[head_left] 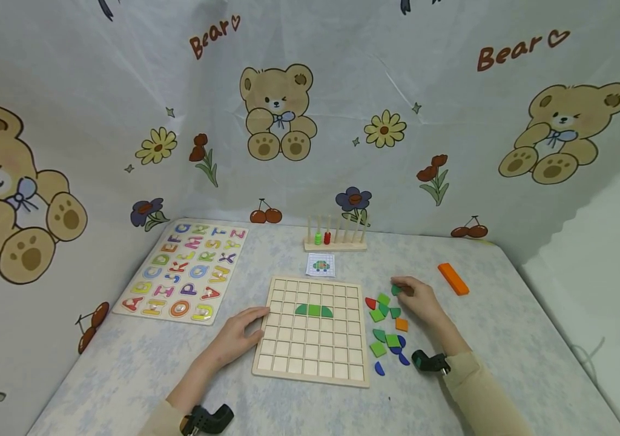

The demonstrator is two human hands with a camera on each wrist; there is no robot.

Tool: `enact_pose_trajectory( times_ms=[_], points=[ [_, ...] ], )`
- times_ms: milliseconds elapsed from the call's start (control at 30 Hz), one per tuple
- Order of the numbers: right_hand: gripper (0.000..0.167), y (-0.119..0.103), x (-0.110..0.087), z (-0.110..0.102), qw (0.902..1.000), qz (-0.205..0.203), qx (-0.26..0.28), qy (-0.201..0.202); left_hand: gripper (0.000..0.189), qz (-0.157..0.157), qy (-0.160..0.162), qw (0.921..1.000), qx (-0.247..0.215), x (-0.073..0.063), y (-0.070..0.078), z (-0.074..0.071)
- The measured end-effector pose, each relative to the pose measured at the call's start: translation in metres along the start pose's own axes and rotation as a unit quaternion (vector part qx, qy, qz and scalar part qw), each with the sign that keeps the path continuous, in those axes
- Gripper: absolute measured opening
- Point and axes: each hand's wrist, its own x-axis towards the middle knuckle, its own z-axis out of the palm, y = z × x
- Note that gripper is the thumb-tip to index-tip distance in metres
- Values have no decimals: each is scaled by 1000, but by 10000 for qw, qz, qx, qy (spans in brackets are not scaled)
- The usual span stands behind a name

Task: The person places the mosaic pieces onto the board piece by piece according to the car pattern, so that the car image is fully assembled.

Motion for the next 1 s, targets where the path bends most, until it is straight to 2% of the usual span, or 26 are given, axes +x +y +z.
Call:
enact_pose_trajectory(
  times_ms=[467, 733, 833, 1000],
  points=[
    [33, 4, -7, -6, 9996, -82, -140, 240, 47, 12, 29, 10000, 49, 0, -1, 1],
    [32, 2, -5, -11, 9986, 369, 135, 368, 47, 6, 46, 10000, 53, 1, -1, 2],
    [33, -5, -5, -16, 9980, 334, 246, 480, 47, -34, 36, 10000, 51, 0, 0, 2],
    [37, -33, -6, -22, 9972, 205, 448, 567, 47, -122, 43, 9999, 32, 0, 0, 1]
  ],
)
